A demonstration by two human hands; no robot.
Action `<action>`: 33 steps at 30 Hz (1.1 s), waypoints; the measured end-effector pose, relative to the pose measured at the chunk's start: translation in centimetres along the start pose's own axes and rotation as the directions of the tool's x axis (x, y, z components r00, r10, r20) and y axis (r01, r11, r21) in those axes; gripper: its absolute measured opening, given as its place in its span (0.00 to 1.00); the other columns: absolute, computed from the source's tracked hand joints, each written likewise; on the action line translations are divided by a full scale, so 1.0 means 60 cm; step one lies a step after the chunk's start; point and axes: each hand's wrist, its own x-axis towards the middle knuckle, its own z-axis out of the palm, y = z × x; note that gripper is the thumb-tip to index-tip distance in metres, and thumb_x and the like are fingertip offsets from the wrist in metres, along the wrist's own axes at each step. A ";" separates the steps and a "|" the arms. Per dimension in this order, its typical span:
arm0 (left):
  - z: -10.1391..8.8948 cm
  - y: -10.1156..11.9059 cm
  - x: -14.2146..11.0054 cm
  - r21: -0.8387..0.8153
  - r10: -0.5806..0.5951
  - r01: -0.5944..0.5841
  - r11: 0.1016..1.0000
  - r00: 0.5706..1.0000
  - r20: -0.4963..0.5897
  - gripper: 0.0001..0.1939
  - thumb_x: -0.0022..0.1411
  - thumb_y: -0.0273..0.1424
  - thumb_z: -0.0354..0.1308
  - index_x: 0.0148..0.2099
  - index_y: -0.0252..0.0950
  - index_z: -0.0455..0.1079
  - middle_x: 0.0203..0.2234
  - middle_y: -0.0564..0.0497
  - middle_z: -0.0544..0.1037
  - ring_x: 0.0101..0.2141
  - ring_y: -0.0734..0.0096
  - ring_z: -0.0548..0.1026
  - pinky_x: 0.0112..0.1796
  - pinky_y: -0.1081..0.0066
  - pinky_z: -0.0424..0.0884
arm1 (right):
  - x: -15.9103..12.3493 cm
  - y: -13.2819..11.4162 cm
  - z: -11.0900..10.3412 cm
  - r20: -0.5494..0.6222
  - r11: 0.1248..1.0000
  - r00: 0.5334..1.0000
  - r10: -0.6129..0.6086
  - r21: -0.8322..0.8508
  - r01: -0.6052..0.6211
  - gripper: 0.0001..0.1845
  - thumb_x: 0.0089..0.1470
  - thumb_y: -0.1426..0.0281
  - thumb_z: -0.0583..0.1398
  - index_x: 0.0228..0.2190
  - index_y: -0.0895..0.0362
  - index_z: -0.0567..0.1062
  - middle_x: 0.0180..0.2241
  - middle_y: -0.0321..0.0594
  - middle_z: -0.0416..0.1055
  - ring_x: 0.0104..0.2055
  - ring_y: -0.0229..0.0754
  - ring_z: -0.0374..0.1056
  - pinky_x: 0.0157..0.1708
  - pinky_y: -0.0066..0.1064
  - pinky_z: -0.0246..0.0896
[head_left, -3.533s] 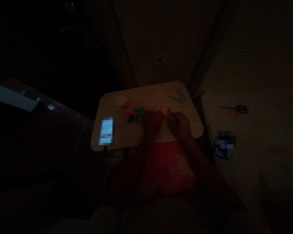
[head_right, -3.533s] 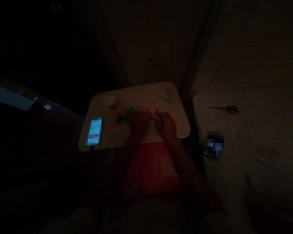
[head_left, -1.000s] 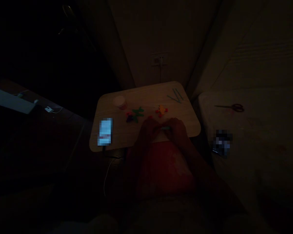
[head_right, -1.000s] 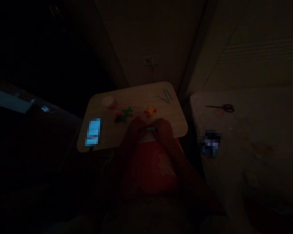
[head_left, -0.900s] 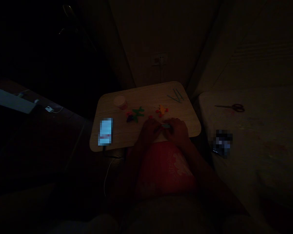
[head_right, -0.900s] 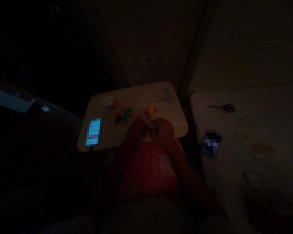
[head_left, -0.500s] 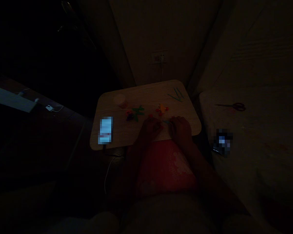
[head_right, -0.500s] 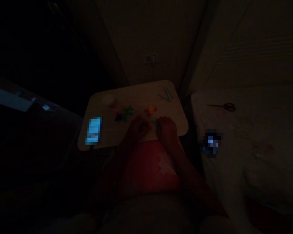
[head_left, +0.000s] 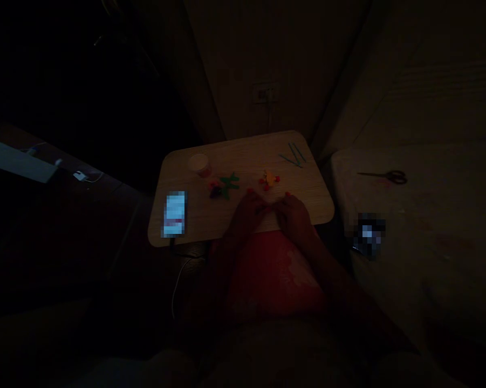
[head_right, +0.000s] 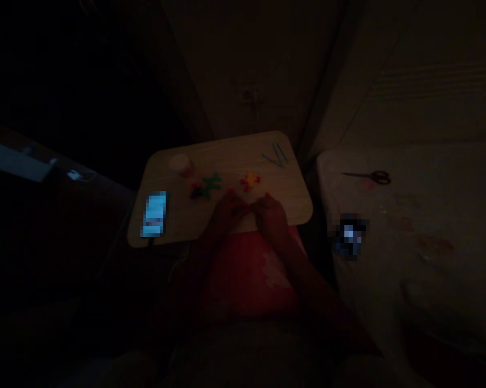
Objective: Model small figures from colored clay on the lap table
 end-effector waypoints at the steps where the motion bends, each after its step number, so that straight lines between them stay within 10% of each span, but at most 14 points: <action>1: 0.001 0.000 0.000 -0.006 -0.003 0.003 1.000 1.000 0.001 0.02 0.66 0.30 0.65 0.40 0.38 0.79 0.39 0.47 0.78 0.45 0.61 0.76 0.51 0.58 0.74 | 0.001 0.002 -0.001 0.013 1.000 1.000 -0.010 0.006 0.010 0.19 0.62 0.76 0.54 0.41 0.55 0.85 0.39 0.48 0.78 0.45 0.51 0.69 0.58 0.44 0.62; 9: -0.002 -0.008 0.006 -0.054 0.039 -0.039 0.998 0.999 -0.004 0.02 0.64 0.29 0.67 0.38 0.36 0.79 0.38 0.47 0.78 0.43 0.62 0.76 0.49 0.60 0.74 | -0.002 0.008 -0.002 0.027 0.994 0.994 -0.109 -0.011 0.109 0.17 0.62 0.76 0.55 0.41 0.56 0.84 0.38 0.48 0.78 0.43 0.50 0.70 0.54 0.43 0.62; 19: -0.007 -0.006 0.002 -0.035 0.073 -0.073 0.997 0.997 0.004 0.06 0.69 0.30 0.61 0.40 0.36 0.78 0.39 0.47 0.80 0.44 0.62 0.77 0.52 0.60 0.73 | -0.042 0.031 -0.019 -0.324 0.968 0.920 0.222 -0.039 -0.247 0.11 0.64 0.69 0.57 0.41 0.58 0.79 0.39 0.49 0.76 0.43 0.53 0.69 0.44 0.42 0.61; 29: -0.002 -0.021 0.001 0.078 -0.067 0.078 0.994 0.988 -0.136 0.04 0.65 0.30 0.66 0.42 0.36 0.78 0.41 0.45 0.82 0.47 0.57 0.77 0.54 0.57 0.72 | -0.009 0.040 -0.037 -0.318 0.939 0.886 0.338 0.050 -0.340 0.14 0.62 0.60 0.61 0.40 0.57 0.80 0.39 0.48 0.75 0.40 0.51 0.70 0.40 0.40 0.64; 33: -0.005 -0.020 0.000 0.033 -0.049 0.054 0.998 0.990 -0.129 0.04 0.63 0.30 0.67 0.41 0.36 0.79 0.41 0.44 0.82 0.49 0.56 0.77 0.56 0.56 0.72 | 0.003 0.027 -0.025 -0.208 0.969 0.951 0.230 0.137 -0.205 0.15 0.57 0.61 0.66 0.43 0.56 0.81 0.41 0.47 0.75 0.41 0.50 0.72 0.42 0.38 0.67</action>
